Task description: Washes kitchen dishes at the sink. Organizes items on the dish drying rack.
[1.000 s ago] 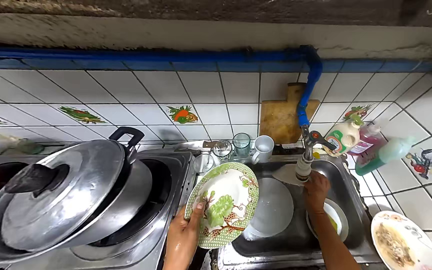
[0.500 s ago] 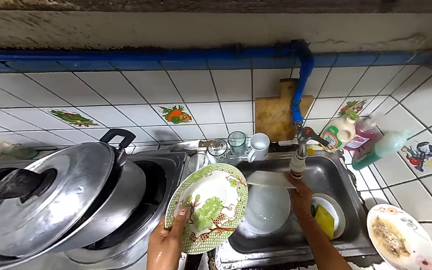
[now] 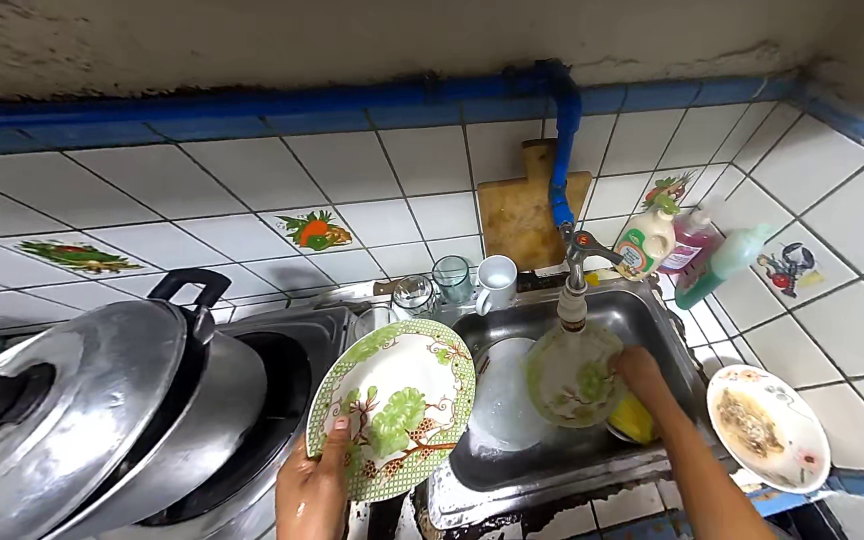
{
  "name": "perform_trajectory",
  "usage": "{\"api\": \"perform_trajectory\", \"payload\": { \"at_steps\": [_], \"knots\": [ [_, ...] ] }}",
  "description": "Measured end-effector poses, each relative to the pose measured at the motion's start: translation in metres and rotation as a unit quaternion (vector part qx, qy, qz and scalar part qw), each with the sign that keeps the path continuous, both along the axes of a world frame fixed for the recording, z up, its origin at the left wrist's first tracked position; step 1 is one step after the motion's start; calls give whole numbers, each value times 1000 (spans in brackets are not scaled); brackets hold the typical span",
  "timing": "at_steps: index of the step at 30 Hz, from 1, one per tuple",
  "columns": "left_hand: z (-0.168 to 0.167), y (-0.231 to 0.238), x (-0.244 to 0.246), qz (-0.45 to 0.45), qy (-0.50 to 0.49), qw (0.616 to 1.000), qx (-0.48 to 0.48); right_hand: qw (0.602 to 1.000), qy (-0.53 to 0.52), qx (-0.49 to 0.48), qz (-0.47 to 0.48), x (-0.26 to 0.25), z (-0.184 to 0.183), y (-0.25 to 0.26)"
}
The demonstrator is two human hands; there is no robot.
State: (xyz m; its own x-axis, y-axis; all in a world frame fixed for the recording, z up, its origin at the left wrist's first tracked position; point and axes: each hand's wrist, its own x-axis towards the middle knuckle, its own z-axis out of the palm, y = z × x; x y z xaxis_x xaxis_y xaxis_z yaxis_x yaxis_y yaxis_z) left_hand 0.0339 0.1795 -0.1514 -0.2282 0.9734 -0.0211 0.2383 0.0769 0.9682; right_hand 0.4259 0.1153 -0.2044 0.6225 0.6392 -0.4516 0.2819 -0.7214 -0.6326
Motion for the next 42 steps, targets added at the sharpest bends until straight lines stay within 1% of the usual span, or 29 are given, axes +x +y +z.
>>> {"api": "perform_trajectory", "payload": {
  "at_steps": [1, 2, 4, 6, 8, 10, 11, 14, 16, 18, 21, 24, 27, 30, 32, 33, 35, 36, 38, 39, 41, 42],
  "knots": [
    [-3, 0, -2, -2, 11, 1000, -7, 1000, -29, 4, 1, 8, 7, -4],
    [-8, -1, -5, -6, 28, 999, -14, 998, -53, 31, -3, 14, 10, -7],
    [-15, 1, -7, -28, 79, 996, -30, 990, -63, 122, -32, 16, 0, -11],
    [-21, 3, -7, -65, 132, 988, -51, 969, 5, 231, -92, 7, -20, -8],
    [-30, 5, 0, -96, 149, 982, -73, 937, 123, 288, -154, -8, -37, -2],
    [-40, 6, 15, -117, 121, 981, -98, 919, 213, 283, -174, -22, -41, 2],
    [-45, 5, 24, -123, 89, 982, -112, 917, 232, 277, -168, -28, -40, 3],
    [-57, 0, 63, -114, -35, 976, -184, 931, 234, 255, -118, -38, -31, 3],
    [-69, -3, 88, -112, -118, 962, -221, 944, 215, 233, -87, -40, -22, 2],
    [-81, -5, 111, -110, -179, 946, -246, 960, 178, 206, -59, -42, -10, 1],
    [-103, -6, 137, -108, -255, 924, -265, 986, 78, 148, 19, -42, 9, 1],
    [-114, -7, 152, -105, -285, 910, -282, 991, -2, 90, 94, -44, 20, 3],
    [-118, -5, 154, -115, -279, 904, -303, 992, -9, 68, 111, -47, 19, 4],
    [-118, 4, 143, -127, -258, 909, -302, 989, -31, 74, 123, -48, 15, 6],
    [-111, 13, 133, -136, -219, 925, -279, 988, -59, 91, 107, -46, 11, 12],
    [-103, 18, 128, -146, -192, 934, -265, 989, -51, 110, 87, -46, 8, 17],
    [-84, 28, 121, -171, -125, 950, -231, 984, 24, 178, 3, -46, -2, 31],
    [-71, 34, 119, -181, -90, 956, -212, 971, 85, 218, -53, -47, -8, 39],
    [-50, 44, 117, -195, -30, 965, -172, 922, 222, 279, -151, -50, -13, 53],
    [-41, 50, 115, -201, 1, 968, -151, 896, 280, 293, -183, -50, -13, 57],
    [-25, 60, 112, -216, 76, 967, -109, 860, 353, 307, -205, -48, -12, 65],
    [-17, 64, 111, -225, 122, 963, -85, 855, 370, 305, -197, -46, -10, 68]
  ]
}}
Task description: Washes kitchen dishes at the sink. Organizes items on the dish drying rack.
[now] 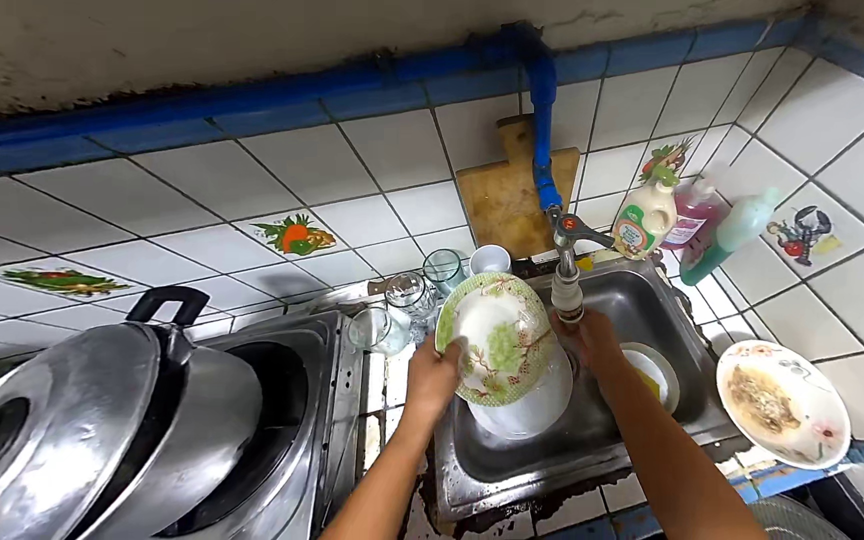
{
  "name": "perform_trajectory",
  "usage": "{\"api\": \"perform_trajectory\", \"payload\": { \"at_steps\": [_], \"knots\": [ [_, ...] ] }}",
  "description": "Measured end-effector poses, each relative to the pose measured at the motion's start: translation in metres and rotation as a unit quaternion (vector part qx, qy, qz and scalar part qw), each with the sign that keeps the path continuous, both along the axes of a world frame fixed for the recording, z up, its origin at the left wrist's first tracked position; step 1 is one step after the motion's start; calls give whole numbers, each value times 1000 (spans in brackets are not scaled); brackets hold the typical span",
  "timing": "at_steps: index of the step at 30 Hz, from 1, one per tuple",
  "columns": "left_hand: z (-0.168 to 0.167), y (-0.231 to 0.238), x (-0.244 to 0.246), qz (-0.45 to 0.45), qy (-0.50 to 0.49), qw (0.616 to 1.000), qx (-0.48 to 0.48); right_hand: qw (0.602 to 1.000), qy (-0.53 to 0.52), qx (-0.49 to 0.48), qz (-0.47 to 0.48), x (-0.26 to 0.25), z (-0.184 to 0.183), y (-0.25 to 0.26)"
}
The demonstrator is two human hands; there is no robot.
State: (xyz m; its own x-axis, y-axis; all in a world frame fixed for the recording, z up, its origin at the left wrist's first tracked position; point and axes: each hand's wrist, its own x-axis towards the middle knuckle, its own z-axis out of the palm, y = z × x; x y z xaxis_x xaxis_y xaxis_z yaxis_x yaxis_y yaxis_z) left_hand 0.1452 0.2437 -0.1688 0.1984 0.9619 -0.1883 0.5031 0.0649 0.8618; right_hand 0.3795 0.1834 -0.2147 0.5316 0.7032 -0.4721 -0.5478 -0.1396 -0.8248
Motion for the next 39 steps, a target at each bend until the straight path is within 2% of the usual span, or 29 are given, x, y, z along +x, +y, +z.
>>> {"api": "perform_trajectory", "payload": {
  "at_steps": [2, 3, 4, 5, 6, 8, 9, 12, 14, 19, 23, 27, 30, 34, 36, 39],
  "knots": [
    [16, 4, 0, -34, 77, 995, 57, 995, -54, -20, 84, 3, 2, 3],
    [23, 4, 0, -50, 108, 989, 86, 977, -145, -58, 143, 4, 1, 3],
    [28, 4, 1, -62, 132, 982, 117, 938, -263, -110, 198, 4, -5, 3],
    [32, 2, 2, -74, 147, 975, 150, 882, -361, -169, 252, 4, -14, 1],
    [35, 1, 3, -85, 156, 966, 187, 827, -417, -227, 302, 2, -23, -3],
    [35, -2, 3, -105, 161, 941, 280, 749, -446, -315, 376, -9, -40, -8],
    [33, -3, 2, -111, 161, 925, 325, 735, -446, -340, 380, -15, -49, -10],
    [31, -3, -6, -119, 159, 894, 401, 749, -438, -359, 345, -25, -71, -14],
    [32, -5, -14, -117, 164, 894, 399, 752, -430, -357, 349, -22, -75, -14],
    [28, -8, -33, -93, 173, 899, 393, 727, -452, -383, 348, -21, -69, -17],
    [17, -12, -46, -89, 182, 894, 399, 731, -441, -391, 345, -17, -54, -16],
    [9, -19, -58, -77, 181, 902, 383, 779, -420, -362, 295, -9, -35, -14],
    [4, -25, -66, -67, 168, 911, 370, 765, -461, -345, 289, -10, -12, -13],
    [2, -35, -74, -45, 147, 924, 349, 749, -548, -247, 279, -20, 16, -28],
    [6, -41, -79, -31, 136, 930, 341, 751, -612, -147, 199, -24, 16, -41],
    [11, -51, -89, -9, 117, 933, 340, 713, -698, -3, 66, -14, -4, -54]
  ]
}}
